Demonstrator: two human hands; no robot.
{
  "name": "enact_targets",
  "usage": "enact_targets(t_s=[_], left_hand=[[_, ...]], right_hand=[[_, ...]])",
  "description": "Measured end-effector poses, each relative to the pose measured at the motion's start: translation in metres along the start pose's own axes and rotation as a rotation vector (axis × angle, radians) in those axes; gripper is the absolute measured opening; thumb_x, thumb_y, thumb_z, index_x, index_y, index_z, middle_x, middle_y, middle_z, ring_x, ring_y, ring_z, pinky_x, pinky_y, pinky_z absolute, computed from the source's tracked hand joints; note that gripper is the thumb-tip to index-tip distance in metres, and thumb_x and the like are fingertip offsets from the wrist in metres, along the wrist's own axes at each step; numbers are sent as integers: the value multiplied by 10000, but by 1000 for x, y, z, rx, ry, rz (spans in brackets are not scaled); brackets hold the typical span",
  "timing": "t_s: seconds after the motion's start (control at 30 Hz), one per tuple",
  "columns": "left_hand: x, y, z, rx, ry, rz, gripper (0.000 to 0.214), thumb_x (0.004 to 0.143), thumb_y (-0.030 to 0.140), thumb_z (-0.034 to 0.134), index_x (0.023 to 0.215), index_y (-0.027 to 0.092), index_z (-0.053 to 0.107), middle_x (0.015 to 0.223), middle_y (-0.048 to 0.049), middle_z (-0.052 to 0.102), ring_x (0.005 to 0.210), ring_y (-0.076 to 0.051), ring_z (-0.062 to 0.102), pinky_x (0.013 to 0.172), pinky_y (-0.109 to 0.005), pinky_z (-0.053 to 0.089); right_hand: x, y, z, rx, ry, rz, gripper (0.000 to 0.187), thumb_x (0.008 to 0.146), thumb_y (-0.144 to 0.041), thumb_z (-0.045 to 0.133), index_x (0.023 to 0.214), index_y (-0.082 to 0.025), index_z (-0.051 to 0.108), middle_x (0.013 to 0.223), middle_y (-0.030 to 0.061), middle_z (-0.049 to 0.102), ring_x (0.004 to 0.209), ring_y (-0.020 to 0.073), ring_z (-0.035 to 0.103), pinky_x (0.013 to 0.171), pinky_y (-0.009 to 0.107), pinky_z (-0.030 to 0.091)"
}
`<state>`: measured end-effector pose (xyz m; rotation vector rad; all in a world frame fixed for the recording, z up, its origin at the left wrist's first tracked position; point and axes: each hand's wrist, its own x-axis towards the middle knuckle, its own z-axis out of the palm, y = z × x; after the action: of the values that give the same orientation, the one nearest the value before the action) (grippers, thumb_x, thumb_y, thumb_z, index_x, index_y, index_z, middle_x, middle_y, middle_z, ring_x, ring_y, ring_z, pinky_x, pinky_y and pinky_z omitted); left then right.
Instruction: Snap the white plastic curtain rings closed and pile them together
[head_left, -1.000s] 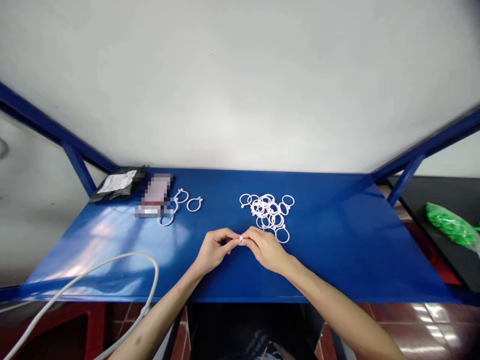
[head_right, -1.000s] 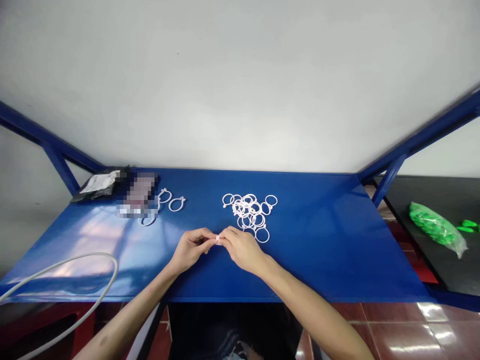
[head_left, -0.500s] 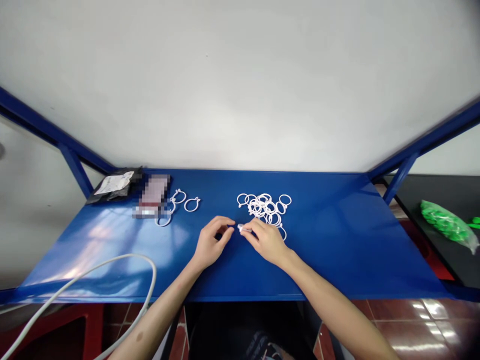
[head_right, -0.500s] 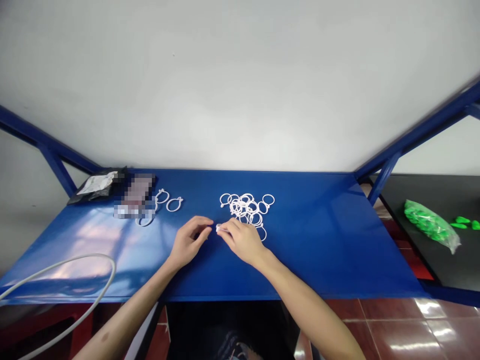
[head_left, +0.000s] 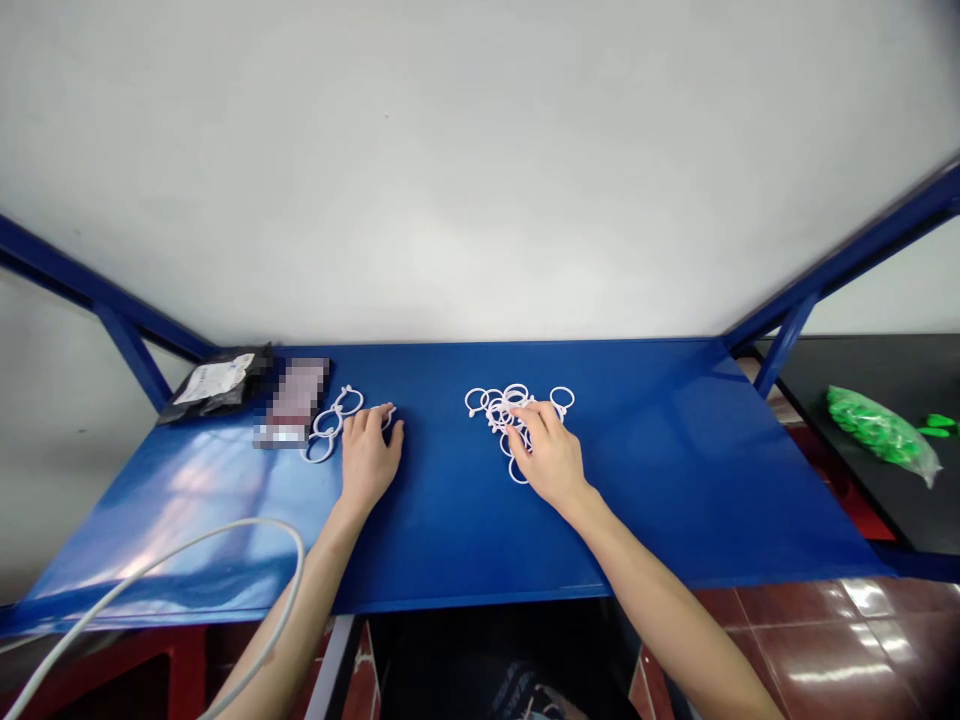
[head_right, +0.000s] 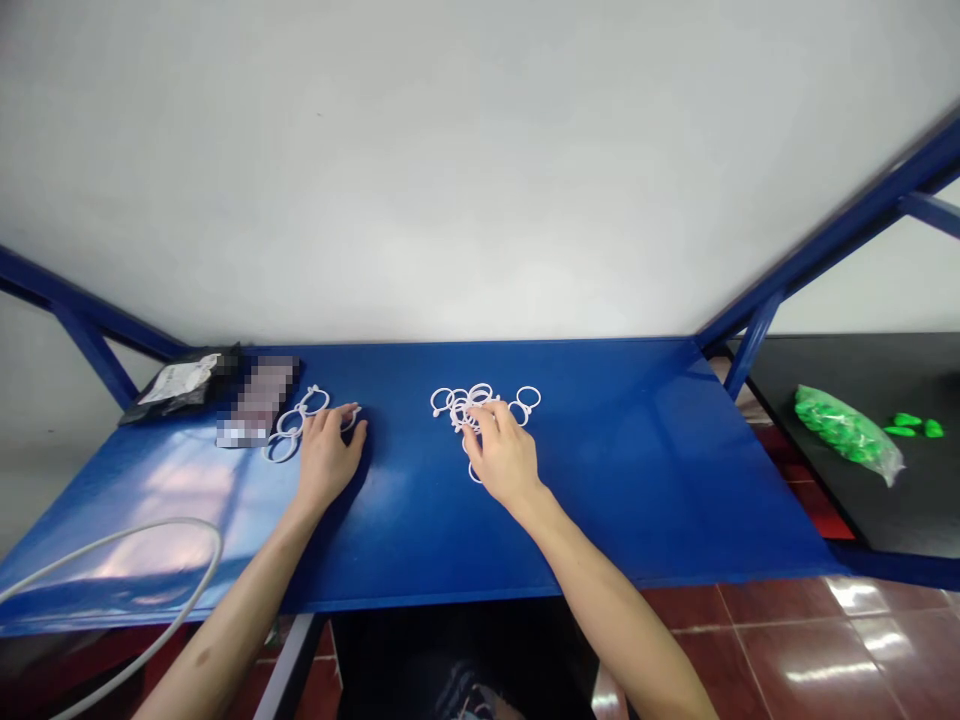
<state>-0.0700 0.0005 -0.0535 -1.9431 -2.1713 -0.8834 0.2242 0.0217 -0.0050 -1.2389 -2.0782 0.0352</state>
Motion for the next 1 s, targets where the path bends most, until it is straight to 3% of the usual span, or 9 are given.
enact_targets(t_s=[0.13, 0.27, 0.4, 0.53, 0.73, 1.0], left_hand=[[-4, 6, -4, -150, -64, 45, 237, 977, 281, 518, 1154, 183, 642, 937, -93, 661, 952, -290, 582, 898, -444, 503], [-20, 27, -13, -451, -169, 43, 207, 1009, 297, 498, 1125, 225, 654, 1011, -72, 658, 918, -222, 626, 871, -384, 537], [-39, 53, -28, -875, -395, -95, 205, 1018, 361, 518, 1110, 225, 641, 1003, -44, 646, 826, -163, 656, 783, -312, 570], [-47, 67, -37, -1084, -547, -159, 209, 995, 385, 573, 1028, 202, 668, 936, -28, 631, 768, -140, 637, 768, -293, 560], [-47, 66, -33, -1175, -523, -257, 197, 928, 386, 682, 933, 189, 676, 866, -18, 606, 712, -126, 600, 679, -259, 523], [-48, 69, -31, -1209, -477, -266, 172, 882, 364, 743, 911, 196, 723, 845, -9, 625, 683, -120, 624, 668, -264, 554]], right_hand=[[-7, -14, 2, 106, -32, -117, 194, 1028, -270, 526, 1109, -191, 685, 1014, 86, 711, 854, 187, 717, 674, 284, 595], [-18, -30, 7, 256, -157, -198, 203, 1027, -253, 520, 1148, -182, 667, 1088, 95, 724, 944, 207, 729, 777, 334, 626], [-26, -39, 12, 368, -235, -171, 257, 1009, -243, 553, 1250, -188, 622, 1315, 119, 681, 1119, 241, 713, 919, 392, 617], [-29, -38, 15, 492, -273, -77, 207, 1023, -254, 555, 1210, -211, 633, 1190, 91, 743, 1001, 198, 747, 868, 338, 617], [-27, -36, 17, 673, -413, 113, 170, 989, -329, 646, 1128, -233, 661, 1016, 33, 772, 805, 158, 747, 720, 274, 606], [-28, -36, 19, 580, -352, -32, 154, 1049, -291, 544, 1065, -232, 686, 989, 26, 764, 867, 162, 739, 780, 272, 570]])
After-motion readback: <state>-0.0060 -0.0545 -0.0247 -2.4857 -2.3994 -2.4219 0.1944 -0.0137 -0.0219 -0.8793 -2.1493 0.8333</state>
